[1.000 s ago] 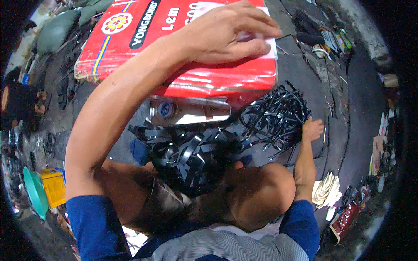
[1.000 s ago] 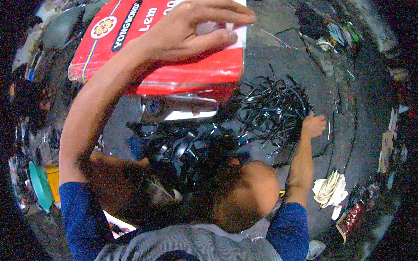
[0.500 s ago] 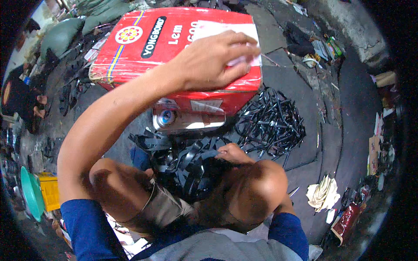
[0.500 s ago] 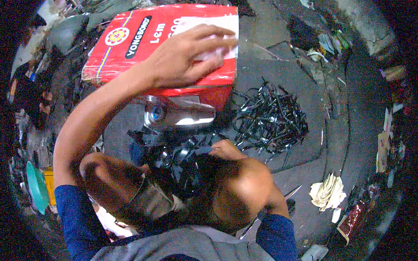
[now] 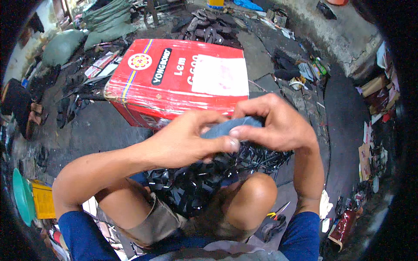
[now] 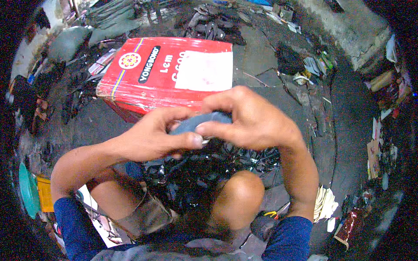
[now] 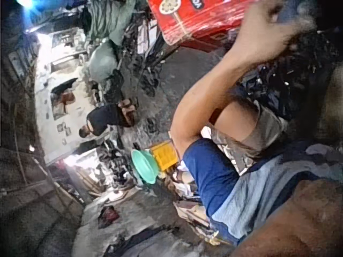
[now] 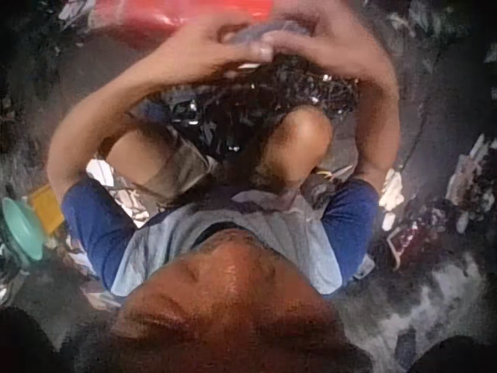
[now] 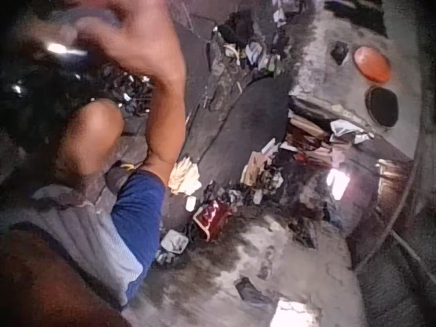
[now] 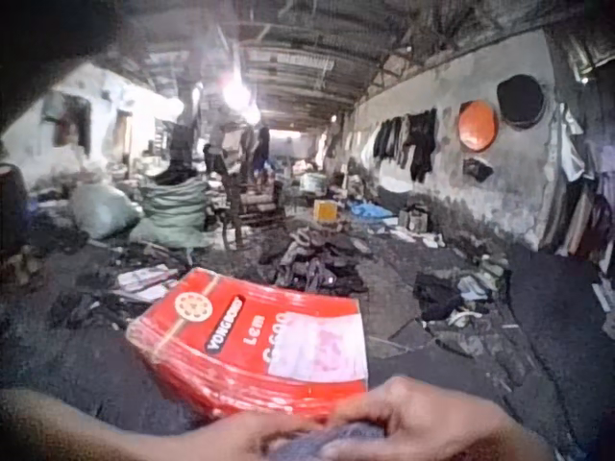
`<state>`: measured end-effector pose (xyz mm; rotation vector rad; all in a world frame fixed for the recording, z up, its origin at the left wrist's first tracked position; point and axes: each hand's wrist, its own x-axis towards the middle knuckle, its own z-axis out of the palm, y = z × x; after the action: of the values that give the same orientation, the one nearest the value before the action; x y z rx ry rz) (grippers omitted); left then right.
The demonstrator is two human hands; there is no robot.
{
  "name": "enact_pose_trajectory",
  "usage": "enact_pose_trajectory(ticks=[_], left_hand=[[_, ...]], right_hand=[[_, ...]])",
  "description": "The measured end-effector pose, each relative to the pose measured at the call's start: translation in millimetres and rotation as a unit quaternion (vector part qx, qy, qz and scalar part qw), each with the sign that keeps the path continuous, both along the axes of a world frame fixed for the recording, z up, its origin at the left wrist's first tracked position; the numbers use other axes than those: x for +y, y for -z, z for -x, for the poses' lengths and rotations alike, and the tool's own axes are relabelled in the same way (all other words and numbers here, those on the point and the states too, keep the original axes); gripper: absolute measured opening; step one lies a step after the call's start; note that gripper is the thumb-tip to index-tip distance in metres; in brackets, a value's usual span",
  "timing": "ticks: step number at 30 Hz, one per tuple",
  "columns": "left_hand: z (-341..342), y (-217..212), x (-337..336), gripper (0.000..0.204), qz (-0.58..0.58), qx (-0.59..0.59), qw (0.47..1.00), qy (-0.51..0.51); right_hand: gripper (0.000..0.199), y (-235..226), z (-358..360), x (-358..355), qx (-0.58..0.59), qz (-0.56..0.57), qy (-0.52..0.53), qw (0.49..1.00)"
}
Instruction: The person sits on the floor and repeatedly cuts black straps using a small blade, stacking the cut pieces on a red box. The person handles the straps one at a time and discards the cut ends onto the floor.
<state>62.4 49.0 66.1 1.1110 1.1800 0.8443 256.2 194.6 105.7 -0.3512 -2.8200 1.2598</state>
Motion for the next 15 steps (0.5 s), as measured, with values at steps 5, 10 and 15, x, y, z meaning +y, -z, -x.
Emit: enact_pose_trajectory(ticks=[5, 10, 15], left_hand=[[118, -4, -11, 0.017, -0.142, 0.113, 0.962, -0.202], [213, -25, -19, 0.020, -0.197, 0.270, 0.888, -0.317], [88, -10, 42, 0.038, -0.397, 0.189, 0.884, -0.157]], right_hand=[[0.023, -9, -10, 65, -0.009, 0.126, 0.140, 0.982], [0.023, -6, 5, 66, 0.015, 0.105, 0.135, 0.985], [0.025, -28, 72, 9, 0.015, 0.063, -0.003, 0.998]])
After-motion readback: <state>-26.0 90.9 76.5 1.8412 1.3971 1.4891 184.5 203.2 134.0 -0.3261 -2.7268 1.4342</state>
